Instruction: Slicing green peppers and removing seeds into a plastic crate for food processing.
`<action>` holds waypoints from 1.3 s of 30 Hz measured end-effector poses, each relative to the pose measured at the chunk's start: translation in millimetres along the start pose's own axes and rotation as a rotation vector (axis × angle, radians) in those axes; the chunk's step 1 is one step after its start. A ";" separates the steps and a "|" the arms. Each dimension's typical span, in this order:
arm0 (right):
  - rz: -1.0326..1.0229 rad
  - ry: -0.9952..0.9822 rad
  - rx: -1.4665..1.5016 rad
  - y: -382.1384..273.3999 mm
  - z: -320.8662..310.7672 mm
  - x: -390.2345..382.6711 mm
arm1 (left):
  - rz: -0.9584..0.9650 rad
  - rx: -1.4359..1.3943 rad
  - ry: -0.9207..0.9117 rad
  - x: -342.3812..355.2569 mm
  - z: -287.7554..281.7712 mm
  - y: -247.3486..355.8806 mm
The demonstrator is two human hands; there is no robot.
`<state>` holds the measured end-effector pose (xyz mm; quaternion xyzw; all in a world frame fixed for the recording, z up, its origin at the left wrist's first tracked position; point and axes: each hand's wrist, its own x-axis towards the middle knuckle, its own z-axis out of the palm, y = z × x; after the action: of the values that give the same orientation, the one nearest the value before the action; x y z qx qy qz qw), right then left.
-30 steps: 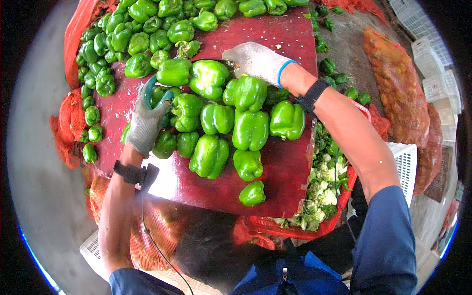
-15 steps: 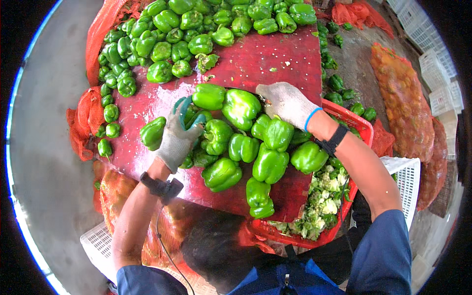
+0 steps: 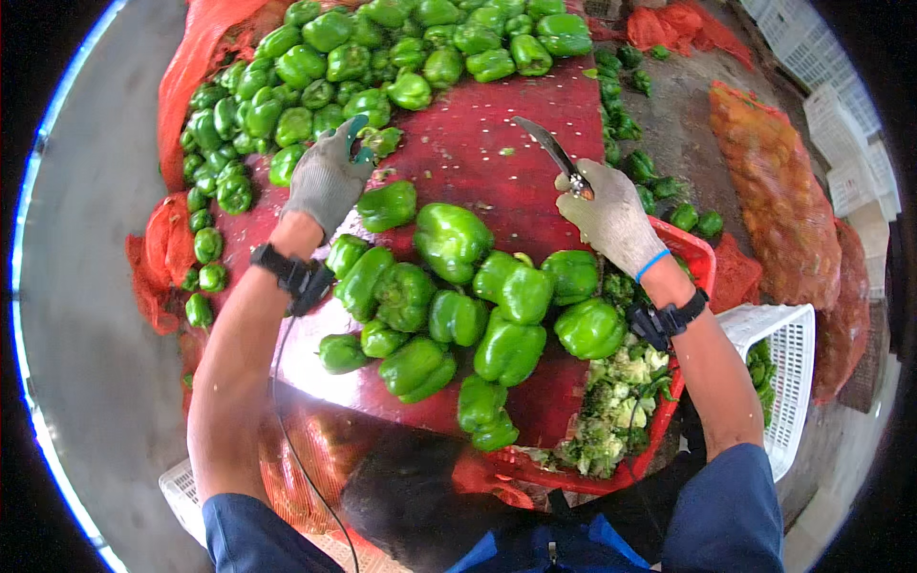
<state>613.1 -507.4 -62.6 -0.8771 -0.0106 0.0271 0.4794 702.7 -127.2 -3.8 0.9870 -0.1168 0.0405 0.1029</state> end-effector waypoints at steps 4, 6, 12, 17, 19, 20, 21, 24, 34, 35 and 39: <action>0.211 0.043 0.121 11.2 -33.4 -29.0 | -0.053 0.145 -0.237 44.1 42.3 -19.5; 0.259 0.116 0.148 31.0 -35.3 -43.4 | -0.082 0.208 -0.211 52.1 52.7 -11.8; 0.338 0.186 0.311 42.5 -21.4 -94.4 | -0.031 0.335 -0.128 59.0 62.4 -14.6; 0.405 0.359 0.476 65.9 -5.2 -126.7 | -0.157 -0.236 -0.015 49.4 42.1 -11.6; 0.532 0.372 0.569 64.5 -13.3 -145.3 | -0.122 -0.357 -0.070 41.0 33.5 37.4; 0.635 0.356 0.700 57.0 -17.8 -155.1 | -0.146 -0.547 -0.155 35.6 25.5 60.3; 0.628 0.379 0.748 56.7 -25.3 -168.4 | -0.105 -0.665 -0.143 29.1 22.7 91.2; 0.566 0.542 0.704 65.3 -27.6 -200.4 | 0.076 -0.774 -0.191 -4.9 -16.3 192.6; 0.554 0.647 0.920 25.1 -79.9 -295.8 | 0.517 -0.151 -0.227 -102.1 -65.9 332.8; 0.555 0.608 0.876 22.0 -82.0 -305.7 | 0.455 -0.361 -0.233 -108.9 -71.3 314.0; 0.552 0.512 0.773 28.8 -83.7 -335.1 | 0.202 -0.406 -0.070 -147.1 -129.2 259.9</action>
<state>283.2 -608.3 -29.2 -0.5857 0.3482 -0.0608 0.7294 490.8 -314.4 157.3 0.9301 -0.2245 -0.0079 0.2907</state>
